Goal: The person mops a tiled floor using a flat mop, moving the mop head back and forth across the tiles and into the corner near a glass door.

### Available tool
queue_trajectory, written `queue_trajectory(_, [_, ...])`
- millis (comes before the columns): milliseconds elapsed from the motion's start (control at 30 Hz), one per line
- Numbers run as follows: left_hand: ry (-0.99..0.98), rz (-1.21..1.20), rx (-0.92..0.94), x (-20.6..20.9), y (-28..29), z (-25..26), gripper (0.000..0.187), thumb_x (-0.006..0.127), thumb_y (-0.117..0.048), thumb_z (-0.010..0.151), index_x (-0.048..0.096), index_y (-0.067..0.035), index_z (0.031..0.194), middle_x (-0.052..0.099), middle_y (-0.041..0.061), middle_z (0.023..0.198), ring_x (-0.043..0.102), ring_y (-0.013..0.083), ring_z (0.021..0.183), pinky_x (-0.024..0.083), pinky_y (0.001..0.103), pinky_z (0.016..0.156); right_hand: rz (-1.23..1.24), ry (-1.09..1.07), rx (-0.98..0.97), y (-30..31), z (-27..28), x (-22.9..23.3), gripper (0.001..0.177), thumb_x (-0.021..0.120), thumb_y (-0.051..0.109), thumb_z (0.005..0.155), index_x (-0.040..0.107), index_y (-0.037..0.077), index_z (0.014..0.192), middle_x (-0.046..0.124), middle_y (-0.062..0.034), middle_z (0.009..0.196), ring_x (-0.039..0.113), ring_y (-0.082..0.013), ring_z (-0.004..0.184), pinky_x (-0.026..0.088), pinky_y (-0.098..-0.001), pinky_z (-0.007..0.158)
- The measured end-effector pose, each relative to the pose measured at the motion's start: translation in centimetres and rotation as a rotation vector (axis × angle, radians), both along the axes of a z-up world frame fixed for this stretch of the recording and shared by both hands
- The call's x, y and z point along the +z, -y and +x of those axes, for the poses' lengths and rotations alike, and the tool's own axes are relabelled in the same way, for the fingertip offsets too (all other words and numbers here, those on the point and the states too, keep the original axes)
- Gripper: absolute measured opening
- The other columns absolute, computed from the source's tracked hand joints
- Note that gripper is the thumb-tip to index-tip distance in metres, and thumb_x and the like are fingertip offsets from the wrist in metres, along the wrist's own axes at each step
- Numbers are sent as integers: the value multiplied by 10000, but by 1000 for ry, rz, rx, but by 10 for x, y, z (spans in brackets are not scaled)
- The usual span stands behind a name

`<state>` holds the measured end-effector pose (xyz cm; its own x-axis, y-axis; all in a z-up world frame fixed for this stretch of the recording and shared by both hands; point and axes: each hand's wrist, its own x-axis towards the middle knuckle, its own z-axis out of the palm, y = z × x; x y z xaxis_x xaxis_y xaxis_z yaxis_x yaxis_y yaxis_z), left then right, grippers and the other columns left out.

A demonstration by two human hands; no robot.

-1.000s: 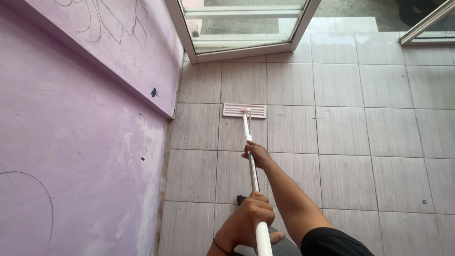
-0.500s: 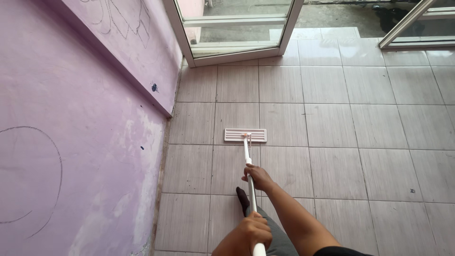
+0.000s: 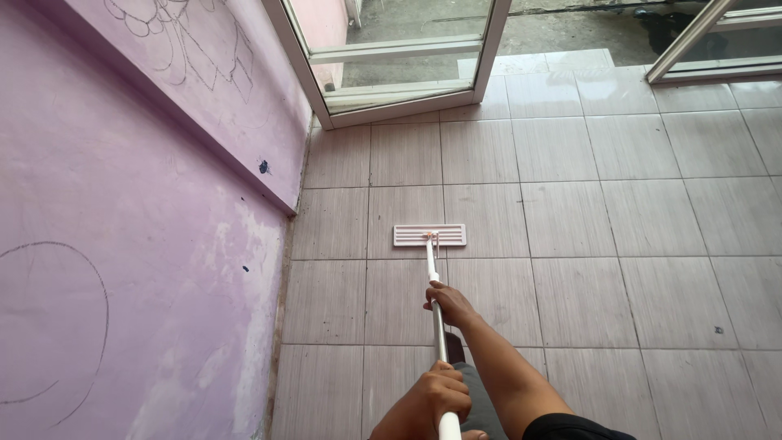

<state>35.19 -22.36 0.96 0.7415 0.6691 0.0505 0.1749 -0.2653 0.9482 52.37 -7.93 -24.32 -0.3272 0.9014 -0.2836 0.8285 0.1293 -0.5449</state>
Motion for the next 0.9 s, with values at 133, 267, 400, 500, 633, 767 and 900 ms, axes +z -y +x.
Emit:
queue_trajectory(133, [3,42,-2,-1,-50,19,542,753,-512,876,543,-116,571,536,2,569,516,164,637,440,327,979,-5,17,-20,-54,16,-4,213,727,299,911,681,91,915,532,-126,1483,635,-364,1203,543,-439,1020])
queue_trajectory(267, [5,70,-14,-7,-104,35,525,758,-478,873,534,-108,575,521,3,573,510,171,641,437,337,983,-7,35,-61,-108,32,-8,191,715,291,909,679,104,916,534,-103,1493,636,-355,1209,549,-433,1019])
queue_trajectory(400, [24,44,30,-9,-158,47,498,766,-437,860,525,-111,571,512,-3,563,534,163,656,440,341,1012,-20,65,-66,-169,44,-11,199,719,301,915,677,106,912,518,-104,1504,636,-350,1208,564,-419,997])
queue_trajectory(500, [74,46,71,-9,-199,58,438,769,-401,788,530,-107,568,504,4,542,519,181,634,427,338,904,24,43,-46,-208,53,-10,198,711,314,921,676,119,930,554,-100,1481,674,-324,1173,572,-406,994])
queue_trajectory(633, [85,59,95,-3,-221,64,428,789,-405,790,543,-116,592,518,5,577,520,178,618,450,318,938,-23,67,-40,-230,59,-1,231,701,338,933,674,109,922,591,-87,1428,679,-319,1149,573,-414,972])
queue_trajectory(767, [36,11,49,6,-211,74,422,788,-392,798,552,-119,579,549,1,577,528,171,612,455,316,938,-34,67,-29,-218,65,7,255,703,349,926,678,96,901,611,-98,1385,708,-314,1062,586,-425,920])
queue_trajectory(900, [-4,3,3,7,-180,81,497,835,-412,833,569,-98,554,560,16,546,533,177,597,435,343,944,33,12,66,-182,78,11,289,717,343,923,668,63,874,704,-85,1129,711,-310,948,583,-441,863])
